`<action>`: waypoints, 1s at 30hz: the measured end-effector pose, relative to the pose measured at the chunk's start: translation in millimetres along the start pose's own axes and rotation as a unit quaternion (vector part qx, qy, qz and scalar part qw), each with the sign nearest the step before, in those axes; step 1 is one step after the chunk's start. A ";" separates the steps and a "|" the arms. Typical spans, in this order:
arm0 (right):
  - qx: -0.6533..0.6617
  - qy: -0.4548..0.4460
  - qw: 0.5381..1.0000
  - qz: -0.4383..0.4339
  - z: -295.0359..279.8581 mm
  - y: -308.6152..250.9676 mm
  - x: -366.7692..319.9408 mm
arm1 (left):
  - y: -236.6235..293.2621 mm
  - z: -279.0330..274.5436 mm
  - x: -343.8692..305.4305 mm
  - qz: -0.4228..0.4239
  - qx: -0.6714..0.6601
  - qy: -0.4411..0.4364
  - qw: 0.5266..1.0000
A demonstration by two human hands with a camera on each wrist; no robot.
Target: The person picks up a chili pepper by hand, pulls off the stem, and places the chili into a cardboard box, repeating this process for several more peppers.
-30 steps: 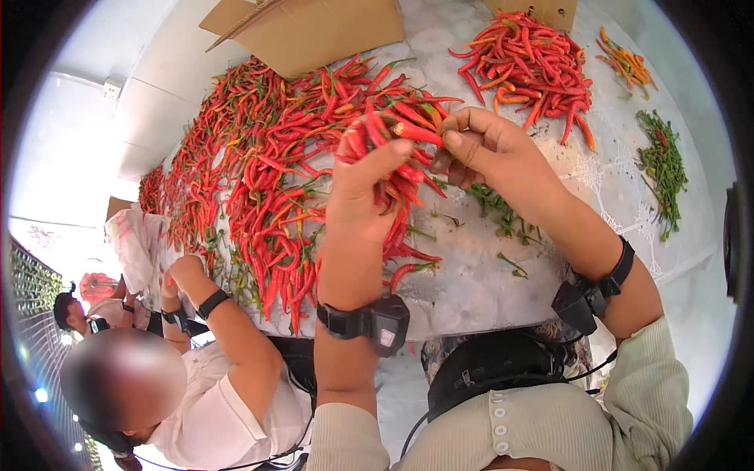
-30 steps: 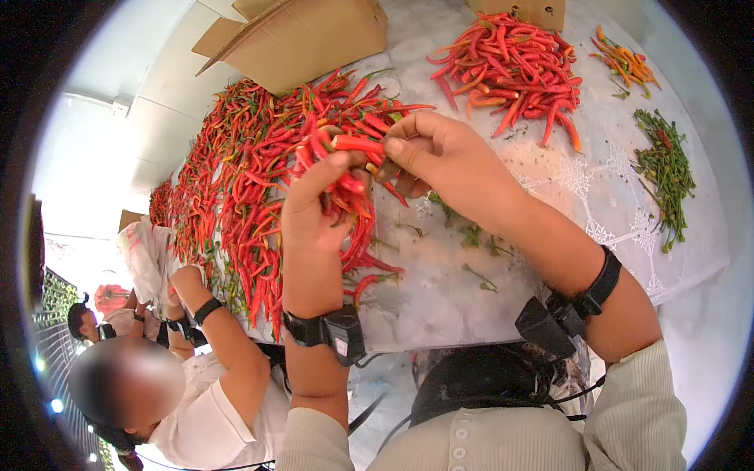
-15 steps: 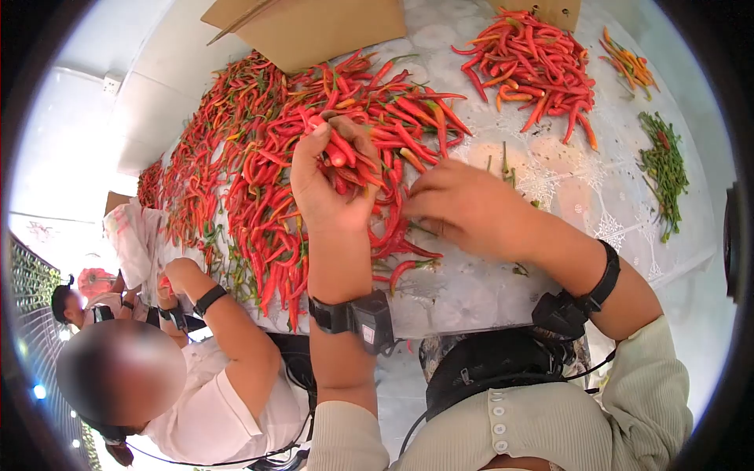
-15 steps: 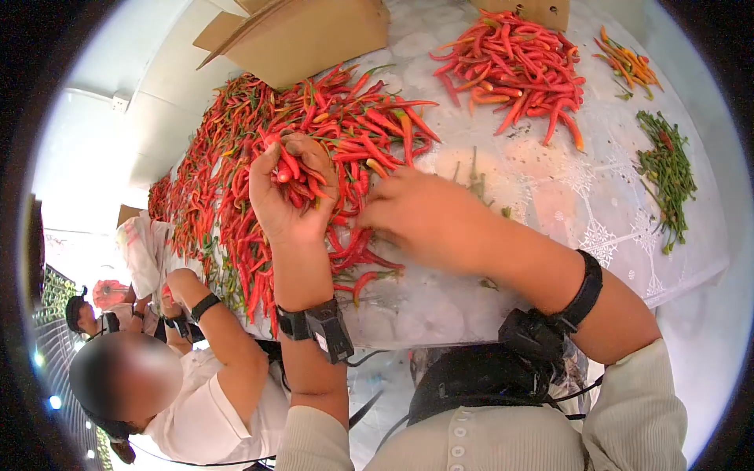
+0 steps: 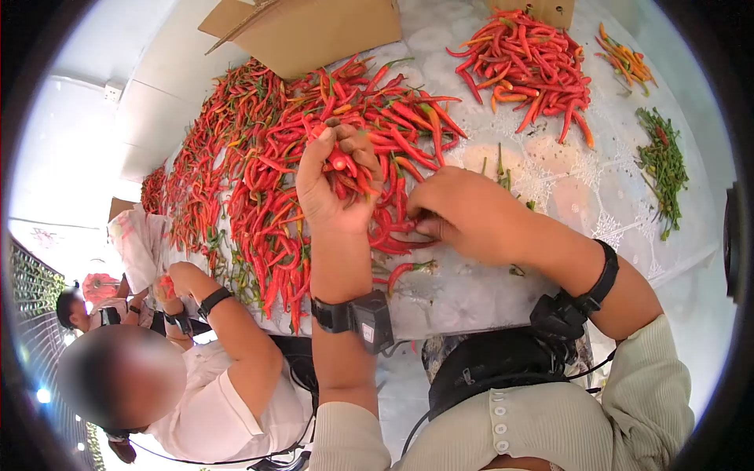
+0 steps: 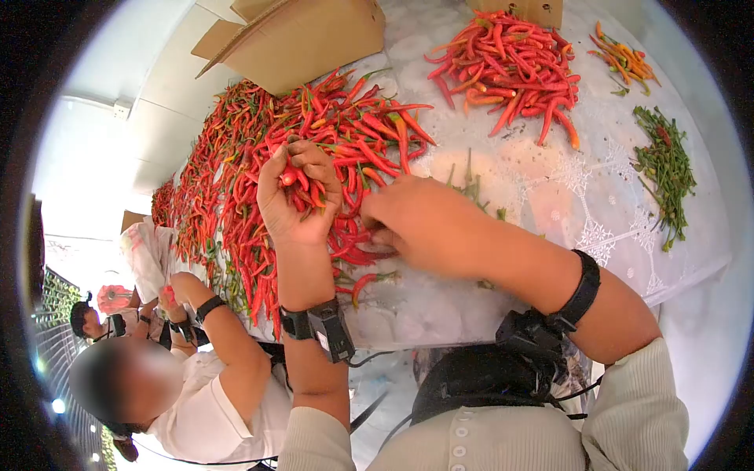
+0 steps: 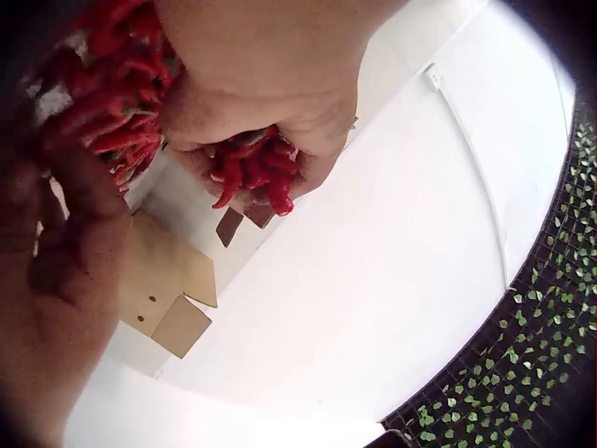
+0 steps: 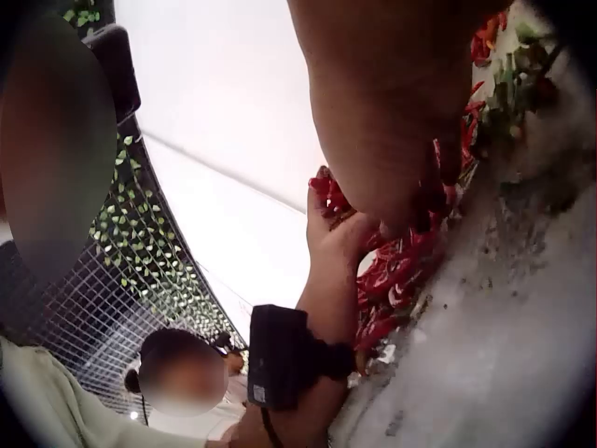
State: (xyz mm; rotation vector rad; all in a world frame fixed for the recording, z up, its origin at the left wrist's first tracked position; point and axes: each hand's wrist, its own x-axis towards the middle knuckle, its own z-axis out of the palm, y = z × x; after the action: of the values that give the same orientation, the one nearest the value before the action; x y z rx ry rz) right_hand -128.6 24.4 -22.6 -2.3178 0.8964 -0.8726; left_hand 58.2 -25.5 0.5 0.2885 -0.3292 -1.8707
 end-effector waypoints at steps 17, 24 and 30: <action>0.406 0.218 0.876 0.143 -25.0 5.0 11.3 | -28.2 20.5 -9.0 -0.101 0.308 0.084 0.942; 0.311 0.244 0.907 0.144 -19.9 4.1 12.2 | -21.0 21.2 -11.4 -0.095 0.365 0.014 0.926; 0.056 0.180 0.976 0.105 -14.1 10.2 6.6 | -13.8 6.5 -8.6 -0.040 0.241 0.004 0.970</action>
State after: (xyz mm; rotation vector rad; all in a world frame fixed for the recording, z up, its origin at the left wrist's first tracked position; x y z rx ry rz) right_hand -139.0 9.9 -17.1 -1.9569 1.1835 -1.2376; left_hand 46.3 -12.6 1.9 0.6452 -0.7791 -1.8475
